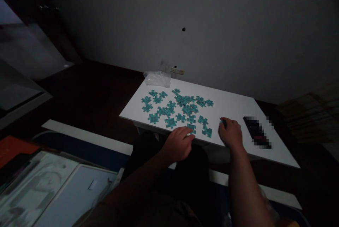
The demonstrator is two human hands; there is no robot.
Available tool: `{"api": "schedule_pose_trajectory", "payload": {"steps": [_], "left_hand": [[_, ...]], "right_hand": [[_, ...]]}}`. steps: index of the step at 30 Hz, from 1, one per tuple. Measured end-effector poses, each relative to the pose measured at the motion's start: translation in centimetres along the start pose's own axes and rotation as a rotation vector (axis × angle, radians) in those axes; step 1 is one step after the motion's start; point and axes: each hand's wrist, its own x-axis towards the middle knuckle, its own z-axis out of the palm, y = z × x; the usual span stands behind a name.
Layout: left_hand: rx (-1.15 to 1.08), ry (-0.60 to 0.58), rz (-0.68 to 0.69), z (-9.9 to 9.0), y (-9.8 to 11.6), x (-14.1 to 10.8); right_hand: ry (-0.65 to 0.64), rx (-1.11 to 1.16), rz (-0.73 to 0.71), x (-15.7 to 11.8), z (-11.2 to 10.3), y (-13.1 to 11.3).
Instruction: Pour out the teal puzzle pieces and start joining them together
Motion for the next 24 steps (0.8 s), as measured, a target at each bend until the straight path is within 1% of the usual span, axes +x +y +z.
{"api": "schedule_pose_trajectory", "payload": {"steps": [2, 5, 7, 9, 12, 15, 19, 24], "left_hand": [[0.036, -0.047, 0.044, 0.8, 1.7, 0.6], [0.113, -0.106, 0.085, 2.5, 4.1, 2.1], [0.157, -0.154, 0.075, 3.7, 5.3, 3.4], [0.173, -0.226, 0.021, 4.9, 5.9, 4.5], [0.128, -0.307, -0.069, 6.3, 6.0, 5.5], [0.077, -0.306, -0.096, 6.7, 5.5, 5.5], [0.084, -0.312, -0.100, 5.9, 4.9, 4.9], [0.081, -0.323, -0.109, 4.9, 4.1, 4.5]], "right_hand": [[0.002, -0.068, -0.003, -0.2, 0.3, -0.5], [0.003, -0.099, -0.009, -0.6, 0.3, -0.6], [-0.007, -0.099, -0.027, -0.8, 0.2, -0.5], [-0.013, -0.100, -0.036, -0.9, 0.0, -0.4], [-0.014, -0.105, -0.037, -0.9, -0.1, -0.4], [-0.022, -0.099, -0.032, -0.8, -0.1, -0.4], [-0.037, -0.079, -0.021, -0.8, -0.1, -0.4], [-0.025, -0.038, -0.022, -0.9, -0.1, -0.4]]}}
